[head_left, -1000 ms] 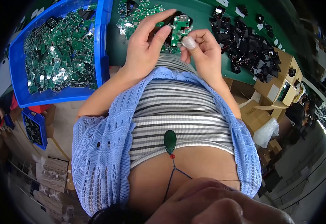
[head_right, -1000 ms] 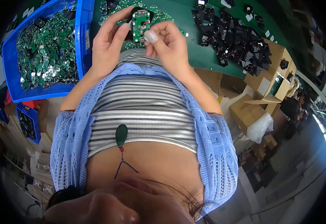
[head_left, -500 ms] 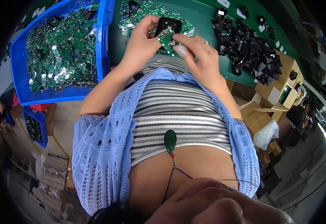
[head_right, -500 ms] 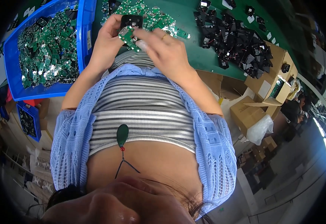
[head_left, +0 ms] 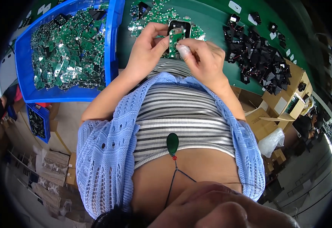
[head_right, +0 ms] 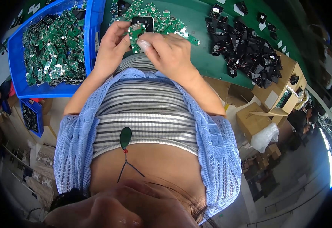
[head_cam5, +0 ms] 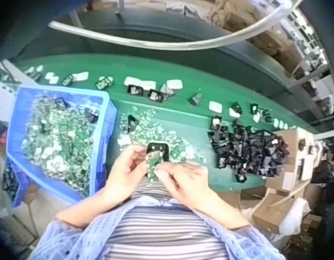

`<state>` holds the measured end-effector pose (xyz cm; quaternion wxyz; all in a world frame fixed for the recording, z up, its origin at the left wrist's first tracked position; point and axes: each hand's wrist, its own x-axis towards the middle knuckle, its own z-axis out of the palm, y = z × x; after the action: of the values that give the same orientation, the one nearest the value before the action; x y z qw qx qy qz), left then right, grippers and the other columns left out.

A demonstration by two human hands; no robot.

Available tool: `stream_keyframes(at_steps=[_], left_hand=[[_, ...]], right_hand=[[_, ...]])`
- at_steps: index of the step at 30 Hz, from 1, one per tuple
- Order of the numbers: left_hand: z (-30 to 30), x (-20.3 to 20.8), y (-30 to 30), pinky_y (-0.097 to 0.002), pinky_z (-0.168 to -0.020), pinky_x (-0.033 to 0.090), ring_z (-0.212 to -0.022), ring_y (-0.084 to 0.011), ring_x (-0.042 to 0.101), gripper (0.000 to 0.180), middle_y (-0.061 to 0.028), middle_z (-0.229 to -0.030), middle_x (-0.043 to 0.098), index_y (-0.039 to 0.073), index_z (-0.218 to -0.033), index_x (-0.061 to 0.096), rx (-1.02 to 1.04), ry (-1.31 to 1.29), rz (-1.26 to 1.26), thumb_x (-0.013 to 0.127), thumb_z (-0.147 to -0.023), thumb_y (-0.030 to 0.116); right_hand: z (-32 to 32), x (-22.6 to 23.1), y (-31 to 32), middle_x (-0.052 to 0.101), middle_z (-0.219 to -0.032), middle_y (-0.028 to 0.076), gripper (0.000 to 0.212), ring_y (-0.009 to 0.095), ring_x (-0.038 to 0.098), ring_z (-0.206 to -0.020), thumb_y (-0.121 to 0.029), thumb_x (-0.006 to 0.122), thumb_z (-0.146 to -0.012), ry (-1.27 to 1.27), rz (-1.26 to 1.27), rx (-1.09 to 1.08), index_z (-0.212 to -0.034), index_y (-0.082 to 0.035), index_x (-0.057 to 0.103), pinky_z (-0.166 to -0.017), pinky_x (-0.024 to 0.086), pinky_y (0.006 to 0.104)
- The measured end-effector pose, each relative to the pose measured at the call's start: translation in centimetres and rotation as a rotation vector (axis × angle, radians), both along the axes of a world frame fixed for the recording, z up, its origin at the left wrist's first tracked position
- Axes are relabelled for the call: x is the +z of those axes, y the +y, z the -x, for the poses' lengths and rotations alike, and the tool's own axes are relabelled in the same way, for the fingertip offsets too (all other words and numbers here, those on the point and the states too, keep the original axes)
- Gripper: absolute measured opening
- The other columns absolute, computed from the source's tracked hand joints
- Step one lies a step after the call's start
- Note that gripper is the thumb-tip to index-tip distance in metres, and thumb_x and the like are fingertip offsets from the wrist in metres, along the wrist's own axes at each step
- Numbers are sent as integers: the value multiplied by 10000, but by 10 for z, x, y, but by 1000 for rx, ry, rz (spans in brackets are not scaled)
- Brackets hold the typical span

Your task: The person assembles printed circuit boards into plastic enclosures by hand.

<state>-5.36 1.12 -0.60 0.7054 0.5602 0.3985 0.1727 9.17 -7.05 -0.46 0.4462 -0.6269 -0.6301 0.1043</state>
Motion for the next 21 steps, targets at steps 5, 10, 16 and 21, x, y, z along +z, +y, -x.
stream_keyframes(at_steps=[5, 10, 16, 21], left_hand=[[-6, 8, 6, -223, -650, 480, -774, -99, 581, 300, -91, -967, 594, 0, -1047, 479, 74, -5, 55, 622, -848, 172], [-6, 1, 5, -231, -668, 488, -806, -111, 588, 299, -92, -953, 599, -3, -1014, 478, 103, -119, 35, 655, -820, 139], [-8, 0, 8, -241, -696, 493, -861, -128, 595, 295, -83, -932, 607, 7, -994, 478, 130, -138, -16, 676, -794, 95], [-8, 0, 13, -242, -707, 496, -865, -131, 595, 298, -72, -930, 608, 18, -990, 481, 131, -105, 19, 685, -780, 74]], right_hand=[[-4, -1, 4, 575, -579, 12, 117, 147, 528, -432, -99, 668, -744, 98, 98, -101, -827, -78, 588, -416, 411, 272], [-5, 1, 9, 552, -545, 17, 128, 156, 534, -435, -103, 667, -746, 52, 165, -46, -840, -83, 582, -420, 418, 279], [-3, -1, 15, 559, -554, 23, 113, 170, 554, -456, -101, 658, -757, 24, 164, -7, -836, -92, 576, -432, 429, 292], [-6, -7, 22, 590, -613, 35, 99, 184, 568, -477, -105, 643, -773, 62, 142, -36, -834, -80, 569, -448, 440, 293]])
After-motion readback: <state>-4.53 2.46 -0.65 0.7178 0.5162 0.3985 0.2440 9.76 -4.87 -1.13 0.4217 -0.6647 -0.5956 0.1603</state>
